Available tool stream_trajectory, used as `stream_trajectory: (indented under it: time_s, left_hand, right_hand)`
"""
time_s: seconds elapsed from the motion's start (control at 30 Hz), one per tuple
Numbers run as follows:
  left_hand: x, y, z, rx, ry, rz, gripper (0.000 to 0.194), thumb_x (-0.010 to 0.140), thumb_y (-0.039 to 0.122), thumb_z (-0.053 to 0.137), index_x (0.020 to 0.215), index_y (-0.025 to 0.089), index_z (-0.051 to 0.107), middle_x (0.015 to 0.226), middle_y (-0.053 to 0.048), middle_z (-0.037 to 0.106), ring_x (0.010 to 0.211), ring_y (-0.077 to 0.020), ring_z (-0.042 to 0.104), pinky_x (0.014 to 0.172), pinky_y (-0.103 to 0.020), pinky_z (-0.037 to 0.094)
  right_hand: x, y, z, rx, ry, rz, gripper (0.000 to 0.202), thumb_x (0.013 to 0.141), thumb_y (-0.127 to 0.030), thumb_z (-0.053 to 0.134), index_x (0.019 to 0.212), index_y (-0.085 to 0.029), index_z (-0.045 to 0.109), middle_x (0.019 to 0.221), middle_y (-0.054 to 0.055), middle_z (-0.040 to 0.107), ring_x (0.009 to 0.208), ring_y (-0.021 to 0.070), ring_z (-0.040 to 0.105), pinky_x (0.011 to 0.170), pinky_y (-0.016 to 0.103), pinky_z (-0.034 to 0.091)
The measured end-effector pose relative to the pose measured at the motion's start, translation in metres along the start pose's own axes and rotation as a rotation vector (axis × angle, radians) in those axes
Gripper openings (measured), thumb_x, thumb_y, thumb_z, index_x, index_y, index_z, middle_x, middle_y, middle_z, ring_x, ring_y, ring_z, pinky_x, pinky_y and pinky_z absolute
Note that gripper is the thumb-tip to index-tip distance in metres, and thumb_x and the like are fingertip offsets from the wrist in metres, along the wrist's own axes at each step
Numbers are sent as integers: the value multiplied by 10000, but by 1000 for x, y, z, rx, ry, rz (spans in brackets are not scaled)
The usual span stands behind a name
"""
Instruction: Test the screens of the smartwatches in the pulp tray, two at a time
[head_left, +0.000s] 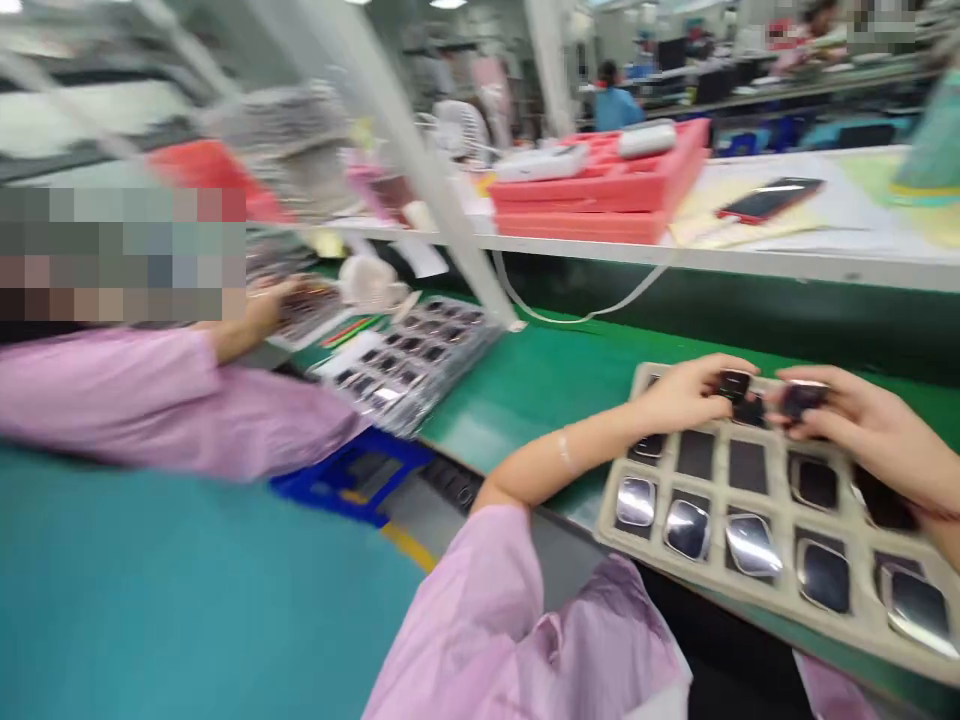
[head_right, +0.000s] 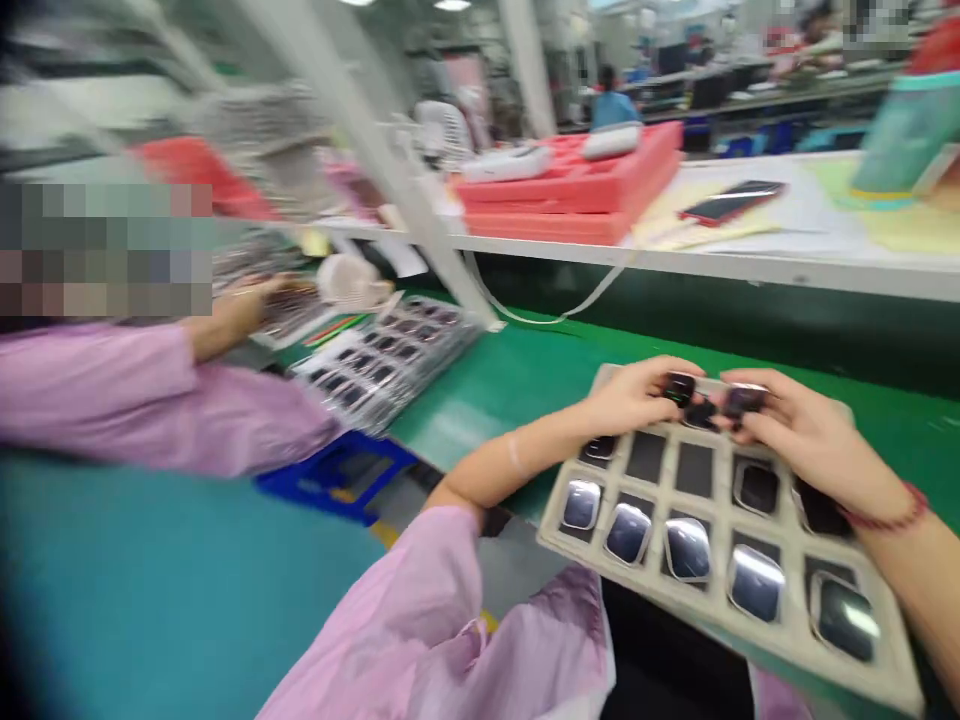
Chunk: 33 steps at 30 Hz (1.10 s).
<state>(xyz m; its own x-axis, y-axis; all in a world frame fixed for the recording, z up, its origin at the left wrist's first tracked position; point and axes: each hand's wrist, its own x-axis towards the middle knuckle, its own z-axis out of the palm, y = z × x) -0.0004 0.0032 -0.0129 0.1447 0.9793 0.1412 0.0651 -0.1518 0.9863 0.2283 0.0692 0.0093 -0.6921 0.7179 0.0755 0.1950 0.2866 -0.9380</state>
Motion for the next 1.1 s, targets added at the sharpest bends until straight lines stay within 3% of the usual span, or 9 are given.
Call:
stream_trajectory:
  time_s: [0.07, 0.27, 0.47, 0.63, 0.77, 0.93, 1.1]
  left_hand:
    - [2, 1, -2, 18, 39, 29, 515, 692, 100, 662, 1199, 176, 620, 1093, -76, 701, 996, -207, 674, 857, -318, 561]
    - [-2, 11, -3, -9, -8, -15, 358, 746, 174, 644, 1101, 140, 620, 895, -46, 686, 727, -120, 617, 672, -240, 514]
    - [-3, 13, -1, 7, 4, -27, 375, 760, 197, 653, 1127, 132, 602, 922, -51, 674, 748, -120, 610, 677, -237, 508]
    - [-3, 12, -2, 3, 6, -7, 453, 746, 186, 683, 1187, 154, 583, 962, -59, 697, 843, -149, 649, 755, -256, 517]
    - [-4, 11, -3, -4, 16, -23, 469, 763, 189, 653, 1224, 164, 575, 952, -57, 702, 805, -148, 653, 723, -259, 512]
    - [-4, 13, -3, 9, -5, -2, 523, 736, 171, 694, 1243, 164, 564, 1009, -77, 707, 938, -183, 670, 794, -269, 517]
    - [-3, 12, -3, -26, 16, -3, 396, 782, 220, 671, 1160, 138, 586, 939, -73, 705, 772, -137, 646, 718, -256, 517]
  right_hand:
    - [-5, -8, 1, 96, -35, 51, 439, 792, -347, 763, 1203, -273, 627, 1203, 102, 703, 920, 258, 739, 786, 363, 656]
    - [5, -7, 6, 161, -71, 54, 396, 821, -266, 709, 1208, -230, 634, 1174, 83, 712, 958, 234, 743, 732, 321, 650]
    - [1, -6, 5, 197, -105, 48, 379, 828, -230, 689, 1204, -232, 637, 1179, 80, 726, 969, 225, 748, 723, 291, 637]
    - [2, -5, 5, 204, -124, 34, 411, 815, -238, 719, 1219, -238, 639, 1212, 88, 719, 979, 234, 747, 746, 314, 640]
    - [1, -6, 5, 193, -107, 54, 379, 825, -258, 718, 1197, -246, 647, 1195, 82, 726, 959, 236, 752, 756, 336, 646]
    - [1, -7, 5, 177, -124, 20, 443, 782, -235, 741, 1214, -243, 643, 1182, 84, 724, 1002, 258, 739, 805, 364, 639]
    - [2, -5, 4, 179, -114, 60, 391, 820, -264, 717, 1205, -242, 651, 1156, 90, 729, 969, 253, 748, 755, 347, 639]
